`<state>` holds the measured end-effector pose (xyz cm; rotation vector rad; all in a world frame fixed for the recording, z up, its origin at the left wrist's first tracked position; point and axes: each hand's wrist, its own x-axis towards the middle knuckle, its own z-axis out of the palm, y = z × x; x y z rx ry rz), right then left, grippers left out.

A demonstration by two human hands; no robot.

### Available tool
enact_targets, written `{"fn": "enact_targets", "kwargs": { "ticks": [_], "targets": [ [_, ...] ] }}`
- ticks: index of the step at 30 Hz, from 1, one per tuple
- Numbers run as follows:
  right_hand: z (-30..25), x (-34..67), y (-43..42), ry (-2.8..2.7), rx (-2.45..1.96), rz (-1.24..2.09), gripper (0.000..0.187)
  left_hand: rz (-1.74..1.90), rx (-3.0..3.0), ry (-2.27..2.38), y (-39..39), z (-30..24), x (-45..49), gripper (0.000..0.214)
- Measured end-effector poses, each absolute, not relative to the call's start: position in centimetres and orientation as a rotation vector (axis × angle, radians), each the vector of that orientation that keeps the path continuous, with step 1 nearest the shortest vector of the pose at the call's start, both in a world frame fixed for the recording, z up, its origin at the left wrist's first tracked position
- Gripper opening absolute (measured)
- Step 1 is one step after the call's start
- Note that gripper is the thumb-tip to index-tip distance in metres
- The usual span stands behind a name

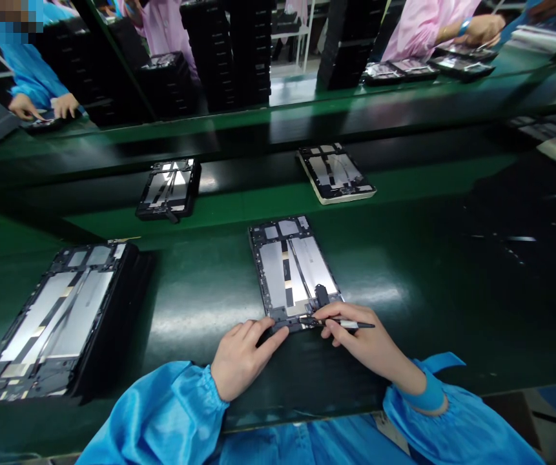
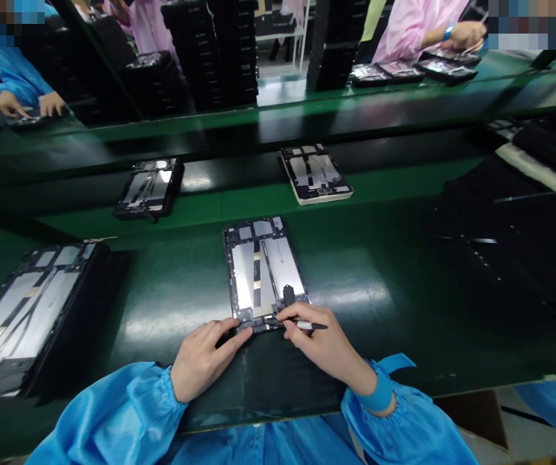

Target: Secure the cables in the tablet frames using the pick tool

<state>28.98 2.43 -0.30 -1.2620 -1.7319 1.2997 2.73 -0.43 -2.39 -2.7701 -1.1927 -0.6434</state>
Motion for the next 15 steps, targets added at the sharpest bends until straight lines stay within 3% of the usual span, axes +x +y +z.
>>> {"fn": "enact_targets", "kwargs": {
  "ticks": [4,15],
  "targets": [
    [-0.1,28.3,1.8,-1.717,-1.205,1.443,0.022,-0.723,-2.781,-1.140,-0.4,-2.3,2.2,0.028],
    [1.4,26.9,2.0,-1.899,-1.061,1.404,0.016,-0.746,-2.788,-1.098,0.0,-2.4,2.1,0.025]
  ]
}}
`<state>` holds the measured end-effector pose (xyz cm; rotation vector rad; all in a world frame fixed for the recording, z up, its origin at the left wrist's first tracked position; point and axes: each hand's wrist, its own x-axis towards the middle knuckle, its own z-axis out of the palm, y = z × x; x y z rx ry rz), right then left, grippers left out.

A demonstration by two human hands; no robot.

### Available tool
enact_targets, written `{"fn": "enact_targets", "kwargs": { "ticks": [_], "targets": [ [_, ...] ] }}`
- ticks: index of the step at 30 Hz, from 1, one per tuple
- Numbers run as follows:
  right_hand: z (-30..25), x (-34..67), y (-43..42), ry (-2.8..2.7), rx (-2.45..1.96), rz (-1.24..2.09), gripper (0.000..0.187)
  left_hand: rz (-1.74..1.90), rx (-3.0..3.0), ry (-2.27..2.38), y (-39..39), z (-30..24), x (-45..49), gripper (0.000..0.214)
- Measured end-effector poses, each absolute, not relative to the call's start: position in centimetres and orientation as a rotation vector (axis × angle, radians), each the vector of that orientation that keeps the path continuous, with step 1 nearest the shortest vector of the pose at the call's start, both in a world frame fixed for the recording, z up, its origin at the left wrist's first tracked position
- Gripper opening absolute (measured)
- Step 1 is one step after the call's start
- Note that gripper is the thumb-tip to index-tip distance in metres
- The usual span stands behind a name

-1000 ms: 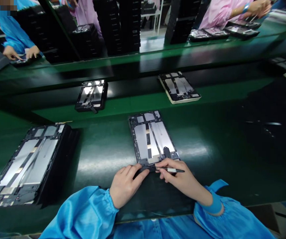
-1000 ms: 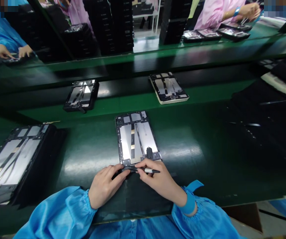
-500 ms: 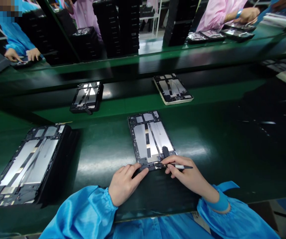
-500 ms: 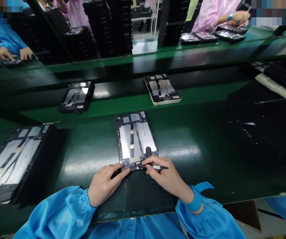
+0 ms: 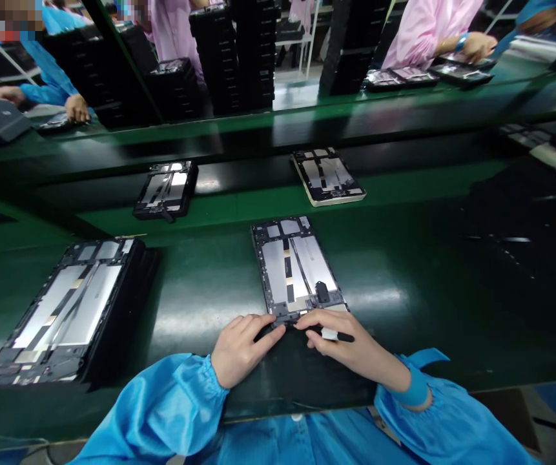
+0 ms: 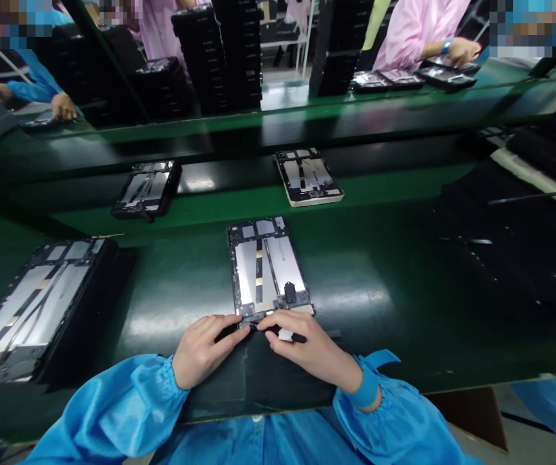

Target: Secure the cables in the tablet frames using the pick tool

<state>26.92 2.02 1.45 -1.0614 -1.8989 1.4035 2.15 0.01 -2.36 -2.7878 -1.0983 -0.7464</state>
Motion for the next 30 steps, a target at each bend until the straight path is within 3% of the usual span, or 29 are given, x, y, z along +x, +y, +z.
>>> {"fn": "enact_targets", "kwargs": {
  "ticks": [10,20,25,30],
  "targets": [
    [-1.3,27.4,-0.4,-1.429,-1.158,1.816,0.022,-0.564,-3.099,-0.914,-4.2,-1.5,1.8,0.026],
    [0.2,25.5,-0.3,-2.045,-1.261,1.383,0.010,-0.583,-3.108,-0.789,-4.2,-2.1,1.8,0.023],
    [-0.4,25.0,-0.9,-2.022,-1.284,1.380,0.013,-0.610,-3.114,-0.788,-4.2,-2.2,1.8,0.023],
    [-0.2,26.2,0.1,-1.592,-1.197,1.651,0.025,-0.605,-3.102,-0.816,-4.3,-2.0,1.9,0.025]
  ]
}}
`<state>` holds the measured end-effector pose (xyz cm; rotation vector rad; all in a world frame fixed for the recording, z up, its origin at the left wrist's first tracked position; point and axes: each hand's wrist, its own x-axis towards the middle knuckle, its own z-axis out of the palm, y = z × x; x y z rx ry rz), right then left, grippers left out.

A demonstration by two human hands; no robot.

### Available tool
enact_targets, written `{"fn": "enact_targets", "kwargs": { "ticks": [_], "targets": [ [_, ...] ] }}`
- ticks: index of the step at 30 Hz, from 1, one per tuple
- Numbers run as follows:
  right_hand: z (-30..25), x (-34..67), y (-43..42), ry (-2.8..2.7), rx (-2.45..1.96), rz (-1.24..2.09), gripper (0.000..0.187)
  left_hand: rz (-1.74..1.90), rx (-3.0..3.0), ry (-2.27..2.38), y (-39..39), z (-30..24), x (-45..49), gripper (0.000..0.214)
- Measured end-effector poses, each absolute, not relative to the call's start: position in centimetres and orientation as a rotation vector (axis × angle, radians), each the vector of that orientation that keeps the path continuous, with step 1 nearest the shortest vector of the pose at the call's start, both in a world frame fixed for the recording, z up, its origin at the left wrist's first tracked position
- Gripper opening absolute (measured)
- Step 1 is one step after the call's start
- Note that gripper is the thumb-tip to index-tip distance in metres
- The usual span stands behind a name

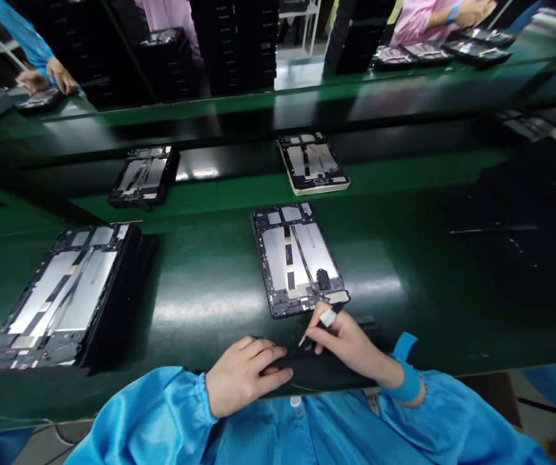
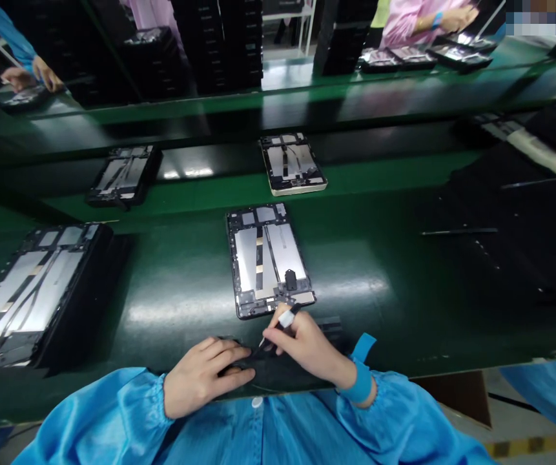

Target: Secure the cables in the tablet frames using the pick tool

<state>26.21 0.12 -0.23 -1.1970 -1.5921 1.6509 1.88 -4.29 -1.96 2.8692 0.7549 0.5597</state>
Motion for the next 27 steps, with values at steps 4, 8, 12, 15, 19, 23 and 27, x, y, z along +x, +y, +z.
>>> {"fn": "enact_targets", "kwargs": {
  "ticks": [4,8,12,15,19,23,27],
  "targets": [
    [1.5,27.0,3.8,-1.479,-1.182,1.689,0.031,0.634,2.816,0.917,-2.9,-1.5,2.0,0.026],
    [2.2,25.9,7.3,-1.556,-1.203,1.797,0.032,0.773,2.801,1.079,-0.6,-1.4,2.2,0.022],
    [1.5,24.7,8.5,-1.614,-1.224,1.853,0.028,0.801,2.809,1.082,0.4,-2.1,2.1,0.020],
    [0.9,24.5,8.5,-1.625,-1.242,1.866,0.026,0.811,2.793,1.079,0.3,-2.4,2.0,0.020],
    [0.6,24.5,8.3,-1.655,-1.260,1.836,0.021,0.830,2.774,1.083,0.1,-2.4,2.0,0.019],
    [0.8,24.3,8.3,-1.684,-1.264,1.837,0.019,0.841,2.762,1.078,0.2,-2.4,2.1,0.019],
    [1.0,24.2,8.3,-1.679,-1.272,1.836,0.022,0.843,2.754,1.071,0.3,-2.4,2.1,0.018]
  ]
}}
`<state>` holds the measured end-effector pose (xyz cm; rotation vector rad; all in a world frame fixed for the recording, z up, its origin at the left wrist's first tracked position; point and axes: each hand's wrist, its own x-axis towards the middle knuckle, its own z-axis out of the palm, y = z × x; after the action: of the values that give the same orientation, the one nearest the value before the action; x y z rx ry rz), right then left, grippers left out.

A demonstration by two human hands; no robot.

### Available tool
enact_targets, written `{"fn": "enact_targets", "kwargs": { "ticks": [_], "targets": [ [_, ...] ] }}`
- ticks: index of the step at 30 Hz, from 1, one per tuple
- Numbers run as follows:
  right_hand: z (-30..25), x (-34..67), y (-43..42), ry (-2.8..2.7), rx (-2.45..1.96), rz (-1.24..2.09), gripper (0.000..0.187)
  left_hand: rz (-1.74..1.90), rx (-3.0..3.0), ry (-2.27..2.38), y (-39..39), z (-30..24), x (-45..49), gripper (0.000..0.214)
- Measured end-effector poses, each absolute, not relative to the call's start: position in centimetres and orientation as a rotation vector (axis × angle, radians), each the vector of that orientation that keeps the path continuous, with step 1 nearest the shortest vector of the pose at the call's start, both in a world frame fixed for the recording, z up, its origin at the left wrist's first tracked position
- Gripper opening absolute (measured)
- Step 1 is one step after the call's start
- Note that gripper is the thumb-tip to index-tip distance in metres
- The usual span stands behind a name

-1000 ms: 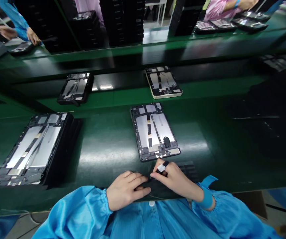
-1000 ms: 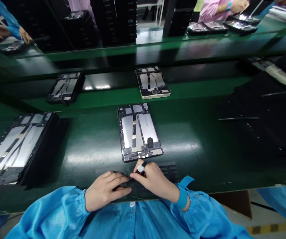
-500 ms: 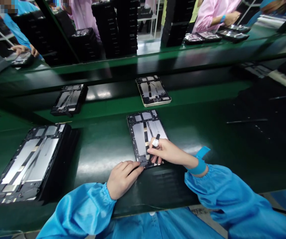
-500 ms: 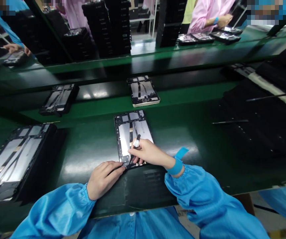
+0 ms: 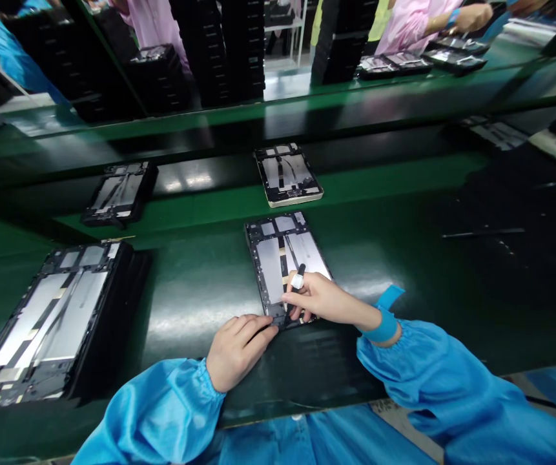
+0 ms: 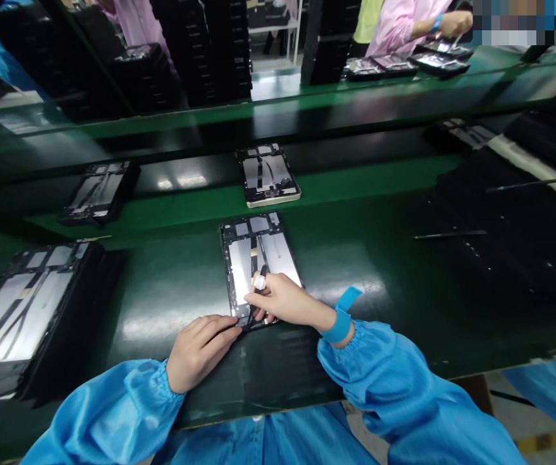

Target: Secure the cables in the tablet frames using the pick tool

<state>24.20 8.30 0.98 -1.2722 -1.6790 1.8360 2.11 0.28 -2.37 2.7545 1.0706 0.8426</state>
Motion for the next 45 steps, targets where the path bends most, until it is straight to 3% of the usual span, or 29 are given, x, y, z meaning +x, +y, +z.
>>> {"fn": "enact_targets", "kwargs": {
  "ticks": [26,35,45],
  "targets": [
    [0.5,24.4,8.1,-1.681,-1.294,1.783,0.021,0.811,2.774,1.084,0.1,-2.4,2.0,0.019],
    [0.8,24.6,8.0,-1.669,-1.277,1.764,0.017,0.606,2.957,1.075,0.1,-1.6,1.9,0.034],
    [0.8,28.1,6.2,-1.769,-1.278,1.439,0.019,0.675,2.840,1.085,0.3,-2.1,2.0,0.032]
  ]
}}
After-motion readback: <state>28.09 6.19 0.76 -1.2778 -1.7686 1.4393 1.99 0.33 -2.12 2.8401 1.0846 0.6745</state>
